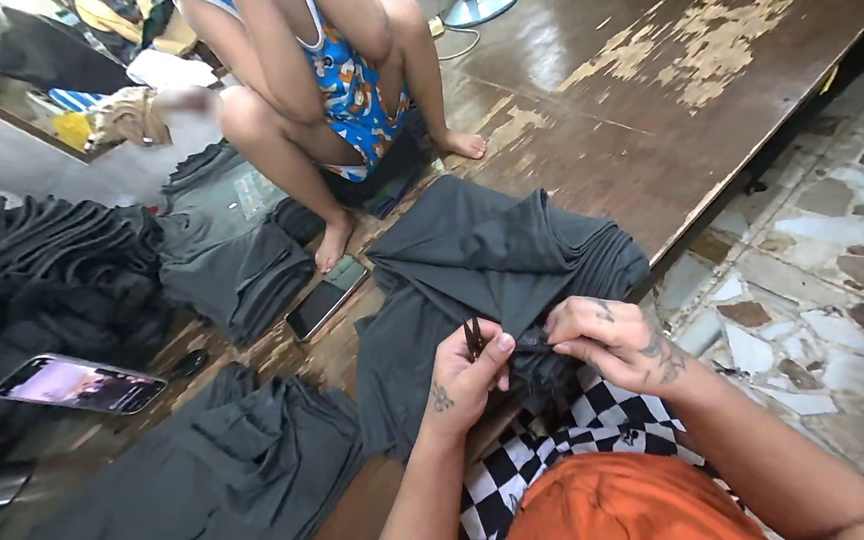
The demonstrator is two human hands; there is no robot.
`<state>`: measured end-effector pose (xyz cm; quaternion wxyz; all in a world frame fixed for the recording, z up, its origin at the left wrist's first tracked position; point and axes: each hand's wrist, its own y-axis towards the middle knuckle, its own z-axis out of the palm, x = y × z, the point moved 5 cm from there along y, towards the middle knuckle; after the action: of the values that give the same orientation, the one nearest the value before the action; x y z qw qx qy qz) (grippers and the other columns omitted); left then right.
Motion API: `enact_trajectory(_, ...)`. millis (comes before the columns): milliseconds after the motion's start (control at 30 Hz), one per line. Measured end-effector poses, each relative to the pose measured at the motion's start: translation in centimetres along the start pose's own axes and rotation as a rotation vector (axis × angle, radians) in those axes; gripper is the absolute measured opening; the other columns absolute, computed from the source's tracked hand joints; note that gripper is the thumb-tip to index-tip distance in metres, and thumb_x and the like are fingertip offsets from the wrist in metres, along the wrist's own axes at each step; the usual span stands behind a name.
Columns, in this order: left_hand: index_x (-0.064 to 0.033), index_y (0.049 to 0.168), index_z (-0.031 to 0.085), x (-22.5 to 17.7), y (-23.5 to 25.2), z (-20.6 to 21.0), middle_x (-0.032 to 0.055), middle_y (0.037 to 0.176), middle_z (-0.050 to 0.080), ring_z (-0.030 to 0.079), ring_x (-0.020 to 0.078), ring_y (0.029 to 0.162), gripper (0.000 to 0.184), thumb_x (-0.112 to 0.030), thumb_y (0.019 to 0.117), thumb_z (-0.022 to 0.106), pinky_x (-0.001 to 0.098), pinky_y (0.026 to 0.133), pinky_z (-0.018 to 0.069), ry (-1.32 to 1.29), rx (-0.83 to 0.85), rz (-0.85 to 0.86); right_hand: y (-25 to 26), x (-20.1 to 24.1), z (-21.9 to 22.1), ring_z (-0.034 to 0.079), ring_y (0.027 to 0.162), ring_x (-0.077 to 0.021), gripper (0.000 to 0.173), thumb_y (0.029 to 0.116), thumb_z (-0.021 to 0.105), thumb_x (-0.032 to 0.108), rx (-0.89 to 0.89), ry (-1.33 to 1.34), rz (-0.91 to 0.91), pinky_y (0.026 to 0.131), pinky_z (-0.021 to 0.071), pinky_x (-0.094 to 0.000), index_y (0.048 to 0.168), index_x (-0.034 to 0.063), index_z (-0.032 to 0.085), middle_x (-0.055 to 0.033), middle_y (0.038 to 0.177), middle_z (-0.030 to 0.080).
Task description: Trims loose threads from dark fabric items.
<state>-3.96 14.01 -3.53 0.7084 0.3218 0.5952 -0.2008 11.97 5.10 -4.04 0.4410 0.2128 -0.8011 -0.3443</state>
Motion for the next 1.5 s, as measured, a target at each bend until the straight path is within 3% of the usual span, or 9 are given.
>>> enact_trajectory(133,0.0023,0.098,0.066,-1.2,0.0,-0.4,-0.0027,0.076,0.06,0.054,-0.002,0.065,0.014,-0.011,0.096,0.061,0.015,0.06,0.0457,0.607,0.006,0.11,0.1,0.8,0.3,0.069,0.094,-0.0236,0.02,0.1004,0.06,0.012,-0.025,-0.013,-0.002,0.092,0.0537,-0.0287,0.09,-0.0025,0.069,-0.0178,0.089,0.071)
enact_trajectory(233,0.0039,0.124,0.064,-2.9,-0.4,-0.1,0.011,0.098,0.072,0.069,0.0166,0.081,0.041,-0.025,0.0952,0.061,0.0354,0.069,0.0566,0.98,0.08,0.176,-0.1,1.0,0.2,0.07,0.09,-0.023,0.019,0.0989,0.061,0.012,-0.028,-0.01,0.017,0.095,0.0537,-0.0318,0.089,-0.0024,0.068,-0.0169,0.086,0.071)
enact_trajectory(500,-0.0109,0.11,0.076,-6.3,-0.7,1.0,0.0089,0.087,0.073,0.072,0.0271,0.073,0.027,-0.015,0.0963,0.053,0.0434,0.059,0.0565,1.312,0.309,0.446,0.7,1.8,0.0,0.071,0.086,-0.0233,0.016,0.0967,0.063,0.01,-0.029,0.009,0.012,0.098,0.0539,-0.0358,0.087,-0.0026,0.066,-0.016,0.082,0.069)
enact_trajectory(833,-0.01,0.111,0.075,-6.4,-1.0,0.7,0.0093,0.088,0.072,0.071,0.0265,0.073,0.028,-0.017,0.0969,0.052,0.0411,0.057,0.055,1.306,0.255,0.48,0.7,1.8,0.1,0.068,0.078,-0.0215,0.02,0.0979,0.061,0.015,-0.096,-0.058,-0.025,0.101,0.0487,-0.0377,0.084,0.001,0.065,-0.0131,0.075,0.067)
enact_trajectory(1033,-0.0102,0.112,0.076,-5.7,-0.9,1.2,0.0092,0.087,0.072,0.071,0.0266,0.07,0.03,-0.011,0.0954,0.052,0.0404,0.054,0.0543,1.293,0.243,0.478,0.9,2.7,0.8,0.063,0.074,-0.0209,0.023,0.0995,0.062,0.019,-0.075,-0.044,-0.073,0.085,0.0495,-0.032,0.086,0.0016,0.067,-0.0124,0.073,0.065)
enact_trajectory(1167,-0.0023,0.118,0.07,-5.7,-0.9,-0.8,0.01,0.092,0.071,0.068,0.0181,0.075,0.032,-0.025,0.0986,0.059,0.0343,0.063,0.0554,1.118,0.013,0.345,0.7,3.7,-0.3,0.055,0.059,-0.0197,0.062,0.1068,0.044,0.051,-0.023,0.009,-0.153,0.061,0.0464,-0.0311,0.068,0.0045,0.058,-0.0087,0.058,0.052)
enact_trajectory(1333,0.0003,0.091,0.068,-1.7,-0.4,0.4,-0.0077,0.067,0.056,0.047,-0.0075,0.057,0.021,-0.02,0.0949,0.065,0.0109,0.053,0.0399,0.55,-0.097,0.117,2.3,1.3,0.3,0.071,0.1,-0.028,0.018,0.0974,0.061,0.011,0.071,-0.301,0.049,0.093,0.0565,-0.038,0.109,0.0033,0.072,-0.0166,0.102,0.072)
enact_trajectory(1433,-0.0097,0.088,0.064,-2.3,-0.5,1.8,-0.0117,0.075,0.06,0.052,-0.0103,0.066,0.02,-0.025,0.101,0.063,0.0081,0.059,0.0431,0.231,-0.004,0.301,2.8,-1.3,1.2,0.065,0.069,-0.0141,0.019,0.0898,0.061,0.002,-0.023,-0.152,0.124,0.07,0.0547,-0.0255,0.101,-0.0029,0.075,-0.0113,0.077,0.071)
enact_trajectory(1500,-0.0139,0.09,0.065,-2.9,-0.2,1.0,-0.0151,0.075,0.059,0.051,-0.0113,0.064,0.018,-0.028,0.1017,0.062,0.0078,0.058,0.0427,0.222,-0.08,0.322,3.0,-2.1,0.3,0.056,0.067,-0.0016,0.021,0.0949,0.055,0.003,-0.042,0.044,0.198,0.067,0.0483,-0.0157,0.101,-0.0072,0.072,-0.0069,0.074,0.066)
